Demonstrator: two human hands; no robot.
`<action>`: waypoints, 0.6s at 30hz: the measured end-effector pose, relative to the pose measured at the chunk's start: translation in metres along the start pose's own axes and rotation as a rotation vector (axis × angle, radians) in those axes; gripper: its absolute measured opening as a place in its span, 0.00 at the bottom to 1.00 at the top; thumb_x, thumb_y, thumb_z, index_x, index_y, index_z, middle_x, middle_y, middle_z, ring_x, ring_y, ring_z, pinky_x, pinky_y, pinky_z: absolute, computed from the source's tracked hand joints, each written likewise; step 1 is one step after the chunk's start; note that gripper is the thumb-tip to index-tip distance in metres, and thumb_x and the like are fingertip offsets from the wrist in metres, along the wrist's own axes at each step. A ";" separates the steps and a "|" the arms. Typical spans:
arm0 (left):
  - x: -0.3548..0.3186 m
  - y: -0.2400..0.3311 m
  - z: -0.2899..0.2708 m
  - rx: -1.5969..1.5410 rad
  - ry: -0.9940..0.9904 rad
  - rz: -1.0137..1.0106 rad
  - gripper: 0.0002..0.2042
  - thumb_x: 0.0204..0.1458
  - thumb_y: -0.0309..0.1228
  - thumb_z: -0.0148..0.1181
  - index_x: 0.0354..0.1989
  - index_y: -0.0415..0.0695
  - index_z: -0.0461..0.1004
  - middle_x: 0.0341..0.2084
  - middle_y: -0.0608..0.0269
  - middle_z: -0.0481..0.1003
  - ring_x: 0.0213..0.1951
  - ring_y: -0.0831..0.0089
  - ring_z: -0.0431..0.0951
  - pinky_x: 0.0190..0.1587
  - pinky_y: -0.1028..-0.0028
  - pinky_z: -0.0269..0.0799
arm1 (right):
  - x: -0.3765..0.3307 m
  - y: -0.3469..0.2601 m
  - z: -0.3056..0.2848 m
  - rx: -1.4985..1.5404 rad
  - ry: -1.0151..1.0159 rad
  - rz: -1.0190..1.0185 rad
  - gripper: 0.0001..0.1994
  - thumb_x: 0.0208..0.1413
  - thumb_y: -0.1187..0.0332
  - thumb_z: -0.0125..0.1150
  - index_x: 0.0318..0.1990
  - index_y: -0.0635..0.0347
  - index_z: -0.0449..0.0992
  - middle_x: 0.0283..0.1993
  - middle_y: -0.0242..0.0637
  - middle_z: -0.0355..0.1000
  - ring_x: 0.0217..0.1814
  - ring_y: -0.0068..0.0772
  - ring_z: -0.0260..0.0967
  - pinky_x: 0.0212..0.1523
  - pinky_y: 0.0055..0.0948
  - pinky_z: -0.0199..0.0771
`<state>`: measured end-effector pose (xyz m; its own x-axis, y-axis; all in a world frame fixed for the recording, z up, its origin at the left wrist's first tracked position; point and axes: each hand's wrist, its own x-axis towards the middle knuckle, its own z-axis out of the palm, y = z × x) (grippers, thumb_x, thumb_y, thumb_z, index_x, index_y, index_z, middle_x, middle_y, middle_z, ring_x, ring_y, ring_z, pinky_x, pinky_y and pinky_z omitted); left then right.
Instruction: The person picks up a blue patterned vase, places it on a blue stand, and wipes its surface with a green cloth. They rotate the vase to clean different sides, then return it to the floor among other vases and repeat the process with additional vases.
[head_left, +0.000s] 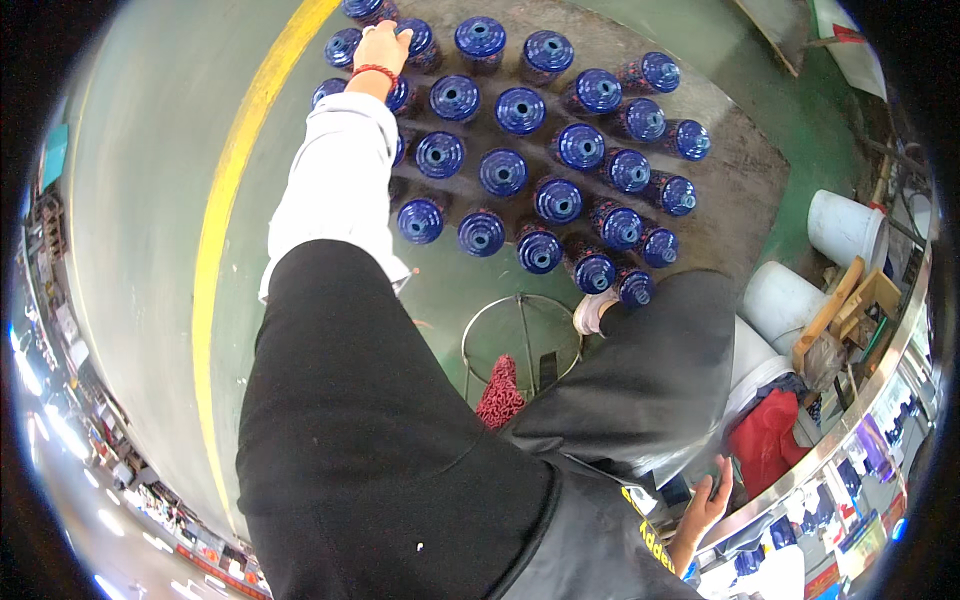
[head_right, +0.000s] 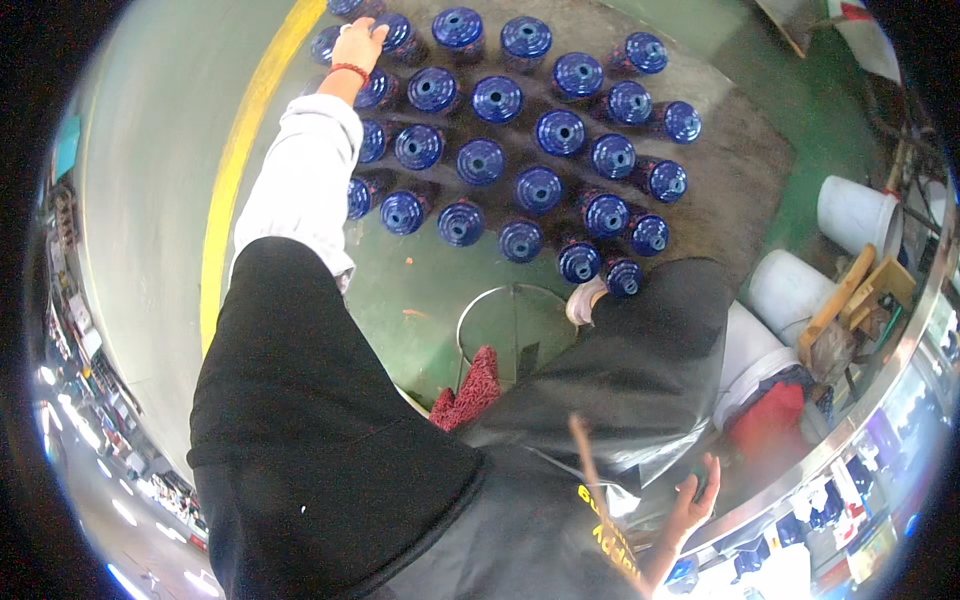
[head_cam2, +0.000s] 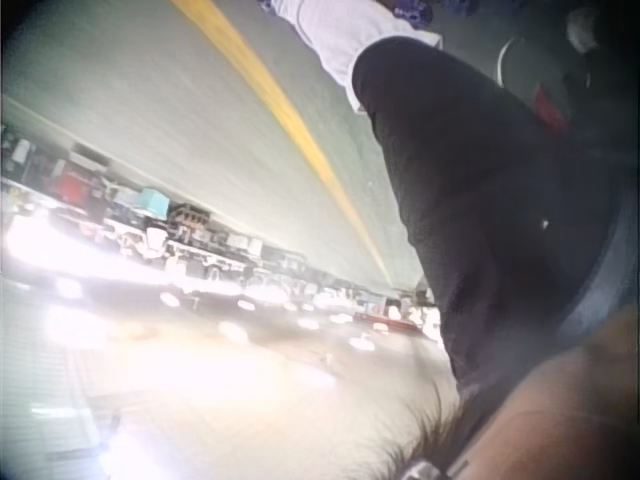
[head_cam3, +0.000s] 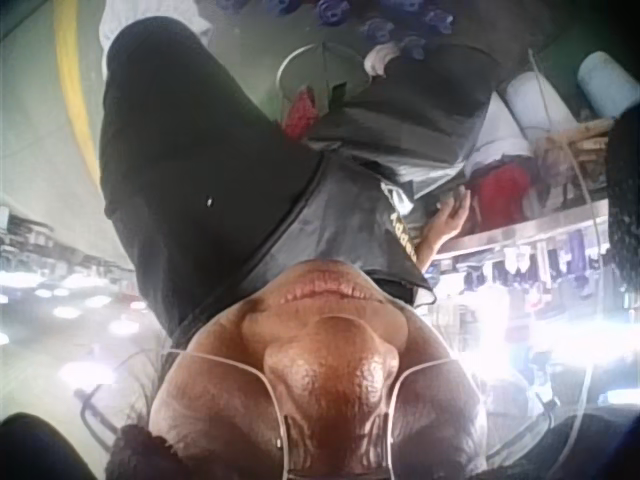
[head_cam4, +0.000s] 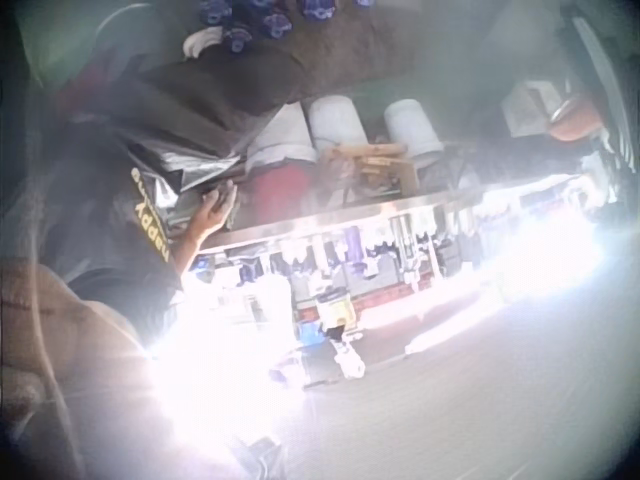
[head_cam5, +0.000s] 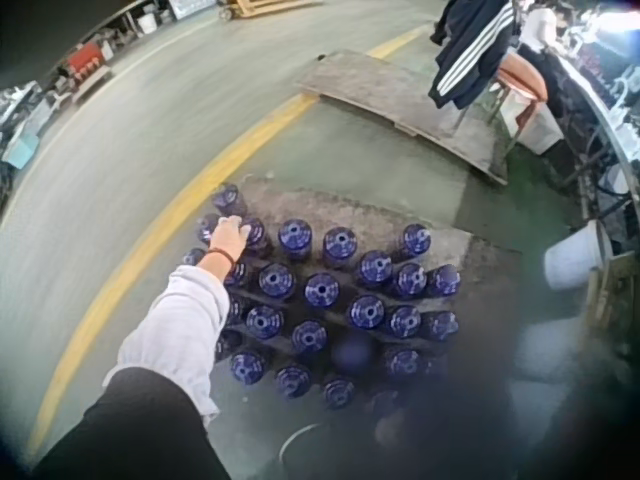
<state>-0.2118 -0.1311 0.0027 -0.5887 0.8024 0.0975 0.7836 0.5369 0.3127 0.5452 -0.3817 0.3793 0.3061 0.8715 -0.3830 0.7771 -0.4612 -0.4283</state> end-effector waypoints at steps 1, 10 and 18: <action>-0.004 -0.017 -0.008 -0.040 -0.029 0.027 0.19 0.59 0.49 0.56 0.49 0.48 0.78 0.41 0.44 0.79 0.46 0.44 0.79 0.50 0.54 0.75 | 0.002 -0.002 0.001 -0.008 -0.010 -0.026 0.25 0.63 0.74 0.53 0.69 0.57 0.64 0.64 0.38 0.69 0.54 0.26 0.69 0.39 0.20 0.75; -0.097 -0.138 -0.074 0.150 -0.099 -0.045 0.20 0.59 0.47 0.58 0.57 0.54 0.74 0.48 0.38 0.75 0.47 0.43 0.77 0.51 0.53 0.73 | 0.012 -0.007 0.020 0.010 -0.030 -0.067 0.23 0.65 0.74 0.50 0.67 0.60 0.65 0.64 0.37 0.70 0.42 0.19 0.68 0.38 0.21 0.71; -0.070 -0.102 -0.052 0.157 -0.213 -0.273 0.22 0.58 0.42 0.60 0.56 0.45 0.69 0.52 0.35 0.72 0.52 0.39 0.76 0.53 0.51 0.74 | 0.014 -0.021 0.019 0.003 -0.020 -0.129 0.23 0.64 0.74 0.51 0.67 0.60 0.65 0.64 0.37 0.70 0.42 0.18 0.68 0.38 0.20 0.73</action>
<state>-0.2606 -0.2558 0.0128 -0.7389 0.6512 -0.1728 0.6339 0.7589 0.1495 0.5227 -0.3632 0.3678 0.1923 0.9203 -0.3405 0.8076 -0.3456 -0.4778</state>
